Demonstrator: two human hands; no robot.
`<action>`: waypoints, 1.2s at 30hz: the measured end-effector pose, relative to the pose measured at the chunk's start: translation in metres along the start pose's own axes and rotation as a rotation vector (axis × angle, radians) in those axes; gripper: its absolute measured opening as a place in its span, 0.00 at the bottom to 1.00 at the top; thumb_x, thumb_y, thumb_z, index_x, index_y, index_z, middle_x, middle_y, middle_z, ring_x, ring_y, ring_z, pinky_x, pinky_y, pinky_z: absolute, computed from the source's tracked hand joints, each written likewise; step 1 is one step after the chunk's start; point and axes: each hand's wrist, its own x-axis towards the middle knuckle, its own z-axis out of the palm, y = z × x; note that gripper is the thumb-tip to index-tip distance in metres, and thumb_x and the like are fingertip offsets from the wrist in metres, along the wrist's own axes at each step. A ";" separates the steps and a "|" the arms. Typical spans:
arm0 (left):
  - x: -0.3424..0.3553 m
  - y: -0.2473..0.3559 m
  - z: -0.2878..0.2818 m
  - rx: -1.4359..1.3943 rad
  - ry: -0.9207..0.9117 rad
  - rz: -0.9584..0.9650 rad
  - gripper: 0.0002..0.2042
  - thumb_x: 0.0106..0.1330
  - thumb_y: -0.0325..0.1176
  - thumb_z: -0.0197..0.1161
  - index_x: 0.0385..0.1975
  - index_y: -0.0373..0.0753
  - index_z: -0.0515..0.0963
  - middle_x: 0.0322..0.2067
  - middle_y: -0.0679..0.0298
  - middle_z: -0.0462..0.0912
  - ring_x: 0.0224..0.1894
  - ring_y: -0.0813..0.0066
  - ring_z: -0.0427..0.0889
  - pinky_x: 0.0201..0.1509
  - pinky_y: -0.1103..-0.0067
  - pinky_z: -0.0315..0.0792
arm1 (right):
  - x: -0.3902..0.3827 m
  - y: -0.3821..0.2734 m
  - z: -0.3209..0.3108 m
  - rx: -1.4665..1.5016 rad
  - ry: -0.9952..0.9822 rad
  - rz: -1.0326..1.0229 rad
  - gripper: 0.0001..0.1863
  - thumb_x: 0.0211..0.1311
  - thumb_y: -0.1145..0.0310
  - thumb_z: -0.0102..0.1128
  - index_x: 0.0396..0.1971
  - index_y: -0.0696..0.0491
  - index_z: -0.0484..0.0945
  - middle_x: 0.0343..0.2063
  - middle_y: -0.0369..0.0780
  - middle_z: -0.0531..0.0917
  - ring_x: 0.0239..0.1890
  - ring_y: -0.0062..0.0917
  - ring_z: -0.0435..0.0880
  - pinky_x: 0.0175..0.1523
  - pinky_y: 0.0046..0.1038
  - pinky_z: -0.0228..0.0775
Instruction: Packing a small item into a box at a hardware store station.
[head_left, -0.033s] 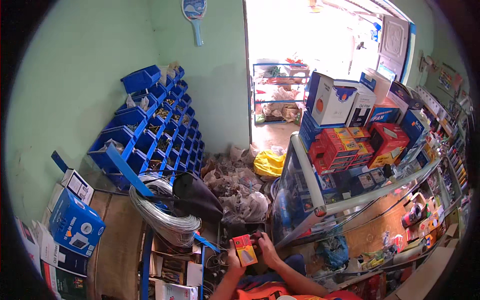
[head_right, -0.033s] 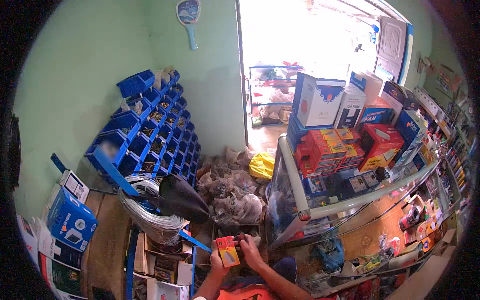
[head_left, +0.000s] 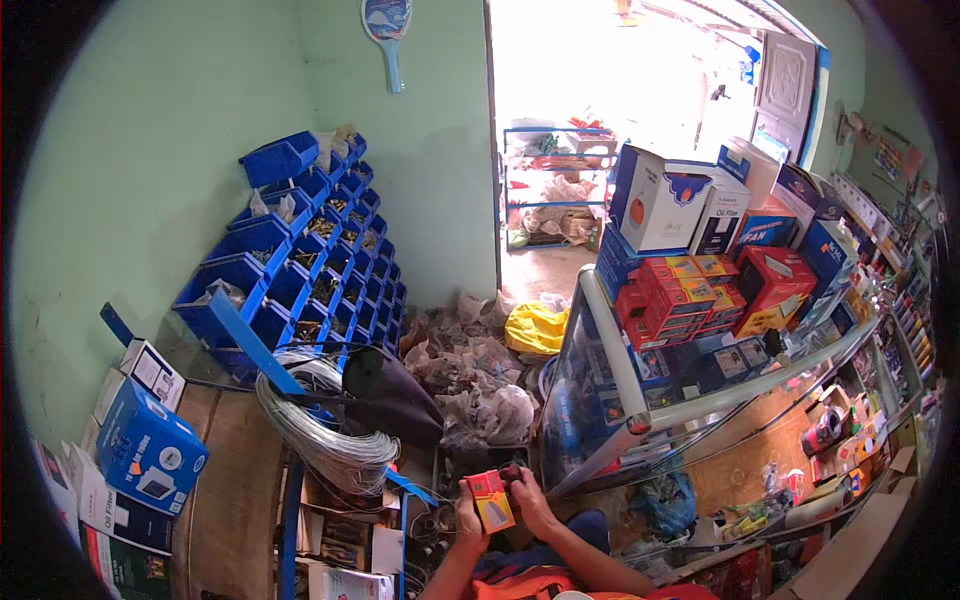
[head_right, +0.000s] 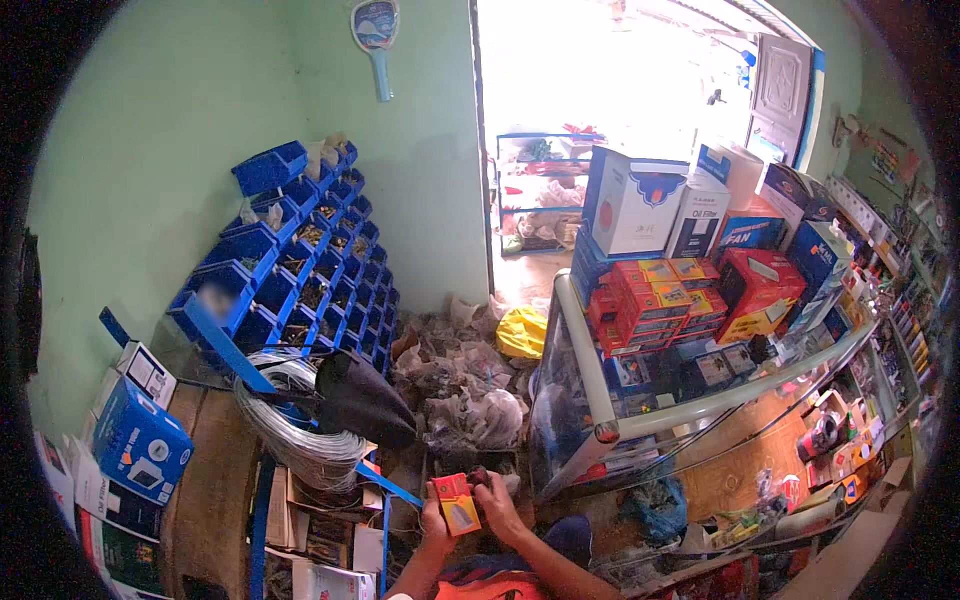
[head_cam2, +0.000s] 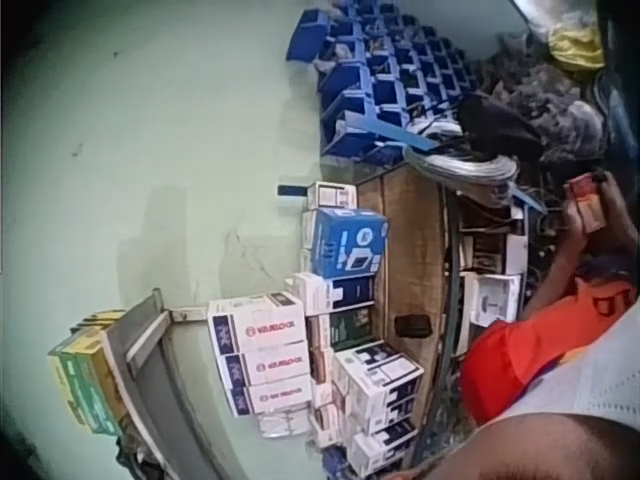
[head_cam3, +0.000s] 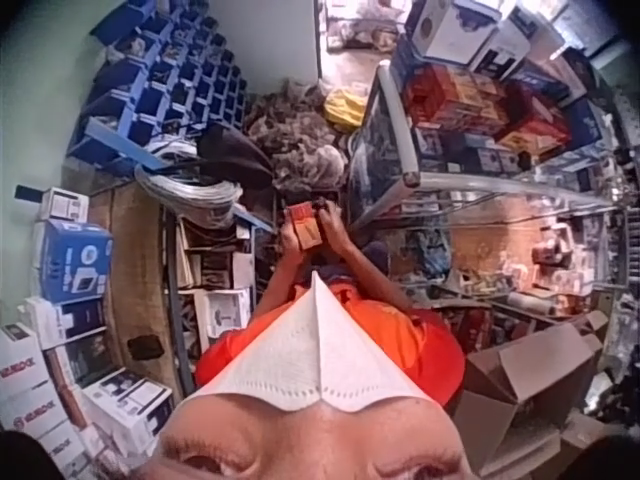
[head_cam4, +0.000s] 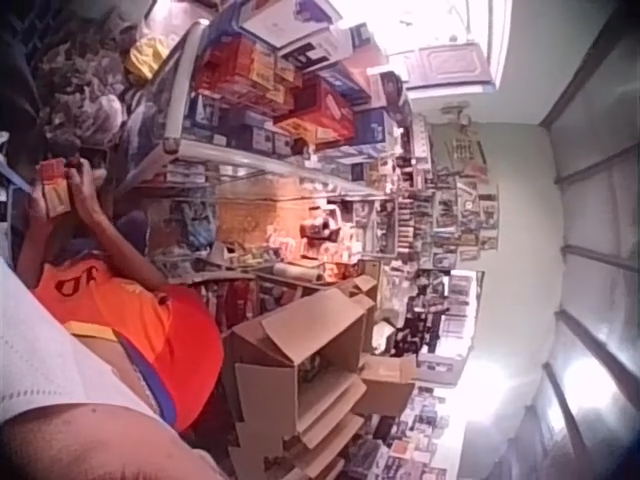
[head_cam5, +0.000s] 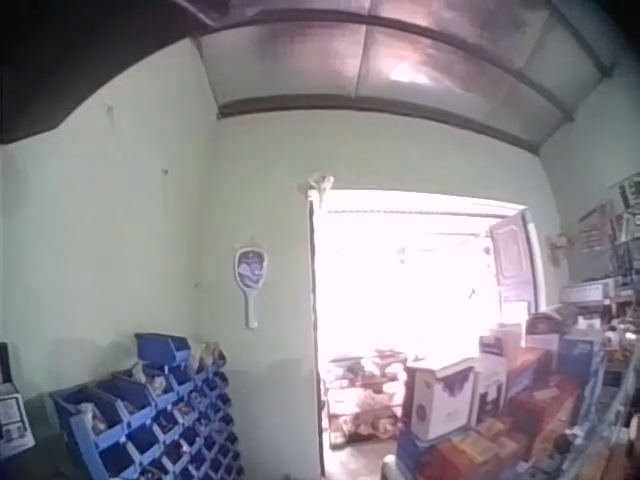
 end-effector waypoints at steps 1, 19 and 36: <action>0.002 -0.008 -0.003 0.178 0.068 0.074 0.31 0.82 0.57 0.47 0.62 0.31 0.76 0.46 0.54 0.87 0.42 0.63 0.87 0.53 0.70 0.79 | -0.001 0.008 -0.003 -0.002 0.008 -0.003 0.18 0.80 0.57 0.51 0.60 0.50 0.70 0.47 0.34 0.80 0.47 0.17 0.78 0.56 0.27 0.72; 0.026 -0.067 -0.044 -0.041 -0.047 -0.452 0.27 0.82 0.58 0.42 0.65 0.44 0.70 0.51 0.65 0.84 0.47 0.68 0.86 0.53 0.69 0.80 | -0.033 -0.011 -0.011 -0.056 0.082 0.083 0.34 0.69 0.58 0.72 0.69 0.52 0.68 0.52 0.36 0.81 0.51 0.20 0.81 0.55 0.26 0.75; 0.003 -0.046 -0.050 0.495 0.464 0.348 0.18 0.82 0.50 0.54 0.45 0.37 0.72 0.39 0.62 0.80 0.42 0.74 0.80 0.49 0.73 0.75 | -0.017 -0.024 -0.020 -0.366 -0.277 0.153 0.40 0.60 0.54 0.79 0.67 0.59 0.72 0.52 0.40 0.83 0.49 0.20 0.83 0.52 0.25 0.77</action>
